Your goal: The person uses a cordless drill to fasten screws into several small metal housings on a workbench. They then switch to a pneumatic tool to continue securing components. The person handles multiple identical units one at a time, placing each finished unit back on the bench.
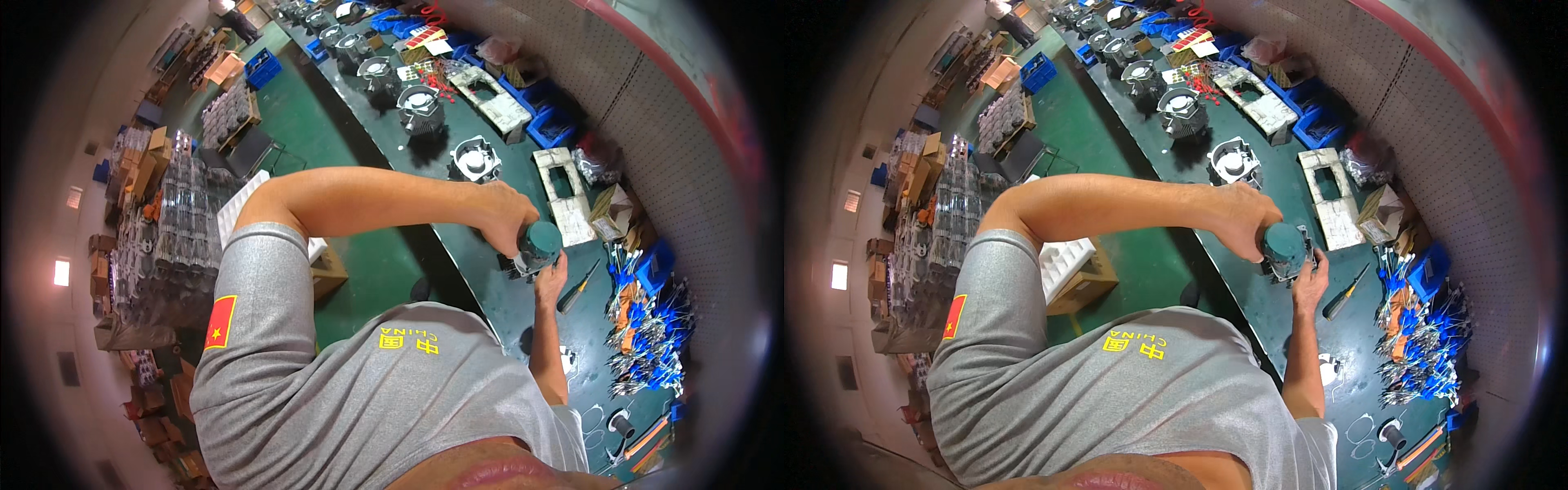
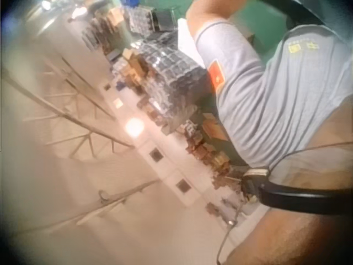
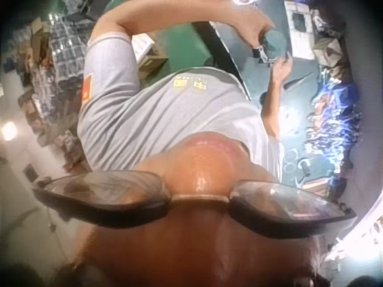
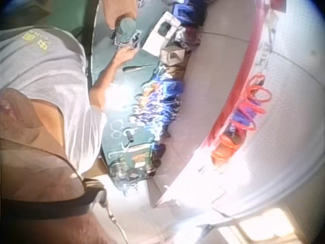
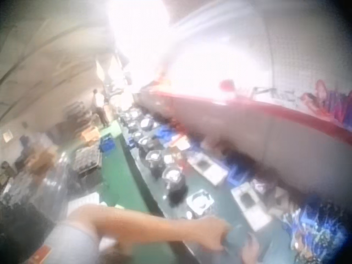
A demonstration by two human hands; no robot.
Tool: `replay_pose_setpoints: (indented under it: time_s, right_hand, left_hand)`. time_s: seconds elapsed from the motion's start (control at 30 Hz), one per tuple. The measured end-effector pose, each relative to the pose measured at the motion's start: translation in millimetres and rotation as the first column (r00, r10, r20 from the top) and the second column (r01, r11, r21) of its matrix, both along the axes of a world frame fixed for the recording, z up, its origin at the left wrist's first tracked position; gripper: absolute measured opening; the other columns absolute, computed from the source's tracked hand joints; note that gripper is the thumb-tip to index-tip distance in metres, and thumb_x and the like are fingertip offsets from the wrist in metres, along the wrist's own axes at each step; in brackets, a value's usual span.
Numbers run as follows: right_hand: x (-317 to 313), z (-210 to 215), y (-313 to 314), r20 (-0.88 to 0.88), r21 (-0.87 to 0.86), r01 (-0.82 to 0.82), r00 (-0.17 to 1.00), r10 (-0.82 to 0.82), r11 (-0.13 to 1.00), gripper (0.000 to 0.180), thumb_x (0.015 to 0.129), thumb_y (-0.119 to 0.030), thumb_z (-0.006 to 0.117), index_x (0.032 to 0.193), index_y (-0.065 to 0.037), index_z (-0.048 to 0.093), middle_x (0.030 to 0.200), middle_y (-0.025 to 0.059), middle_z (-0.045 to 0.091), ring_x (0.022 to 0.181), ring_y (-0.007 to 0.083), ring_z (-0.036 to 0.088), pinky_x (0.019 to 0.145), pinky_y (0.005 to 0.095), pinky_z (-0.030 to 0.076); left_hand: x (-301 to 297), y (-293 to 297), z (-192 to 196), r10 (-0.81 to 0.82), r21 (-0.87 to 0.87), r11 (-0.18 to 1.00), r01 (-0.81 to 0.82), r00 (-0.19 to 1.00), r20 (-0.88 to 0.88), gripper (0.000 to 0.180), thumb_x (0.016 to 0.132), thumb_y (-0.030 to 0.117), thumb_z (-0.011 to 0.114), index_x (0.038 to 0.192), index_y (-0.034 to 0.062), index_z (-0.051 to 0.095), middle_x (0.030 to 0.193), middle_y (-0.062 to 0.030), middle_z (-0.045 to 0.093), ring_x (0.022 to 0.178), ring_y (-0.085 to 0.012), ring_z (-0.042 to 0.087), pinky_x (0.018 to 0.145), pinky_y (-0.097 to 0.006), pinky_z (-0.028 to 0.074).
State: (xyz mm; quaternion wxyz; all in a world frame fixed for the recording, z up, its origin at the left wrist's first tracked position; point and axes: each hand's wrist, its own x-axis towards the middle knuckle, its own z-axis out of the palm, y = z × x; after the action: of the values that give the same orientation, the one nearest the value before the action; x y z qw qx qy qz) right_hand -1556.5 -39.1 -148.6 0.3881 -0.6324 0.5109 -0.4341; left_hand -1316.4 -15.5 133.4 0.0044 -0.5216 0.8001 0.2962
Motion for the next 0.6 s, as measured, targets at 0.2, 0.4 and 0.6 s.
replay_pose_setpoints:
  time_s: [0.2, 0.4, 0.6]
  right_hand:
    - [-16.1, -16.0, -7.8, -0.209, -0.148, 0.068, 0.973, -0.098, 0.987, 0.027, 0.095, -0.013, 0.061, 0.115, 0.004, 0.064, 0.113, 0.0208, 0.067, 0.107, 0.0342, 0.064, 0.096, 0.0447, 0.049]
    - [-18.8, 7.3, 12.6, 0.121, 0.178, -0.051, 0.992, 0.029, 0.983, 0.042, 0.095, -0.017, 0.060, 0.133, 0.000, 0.061, 0.118, 0.0173, 0.068, 0.099, 0.0238, 0.064, 0.090, 0.0354, 0.052]
    - [-9.5, 3.6, 13.1, 0.105, 0.056, 0.087, 0.990, -0.093, 0.995, 0.037, 0.096, -0.017, 0.057, 0.128, -0.001, 0.064, 0.115, 0.0186, 0.066, 0.100, 0.0279, 0.064, 0.092, 0.0358, 0.050]
  left_hand:
    - [-27.6, -20.2, 7.6, -0.117, 0.059, 0.992, 0.116, 0.993, 0.021, 0.041, 0.069, 0.036, 0.078, 0.099, 0.0090, 0.073, 0.093, -0.0144, 0.075, 0.092, -0.0364, 0.072, 0.081, -0.046, 0.057]
    - [-23.9, -19.3, 20.0, 0.006, 0.129, 0.991, -0.020, 0.994, 0.109, 0.054, 0.073, 0.042, 0.083, 0.116, 0.0107, 0.071, 0.109, -0.0172, 0.073, 0.107, -0.0368, 0.069, 0.095, -0.044, 0.054]
    - [-26.9, -28.8, 13.5, -0.026, 0.115, 0.993, 0.014, 0.994, 0.110, 0.051, 0.075, 0.041, 0.083, 0.114, 0.0094, 0.071, 0.110, -0.0163, 0.073, 0.107, -0.0335, 0.069, 0.096, -0.042, 0.054]
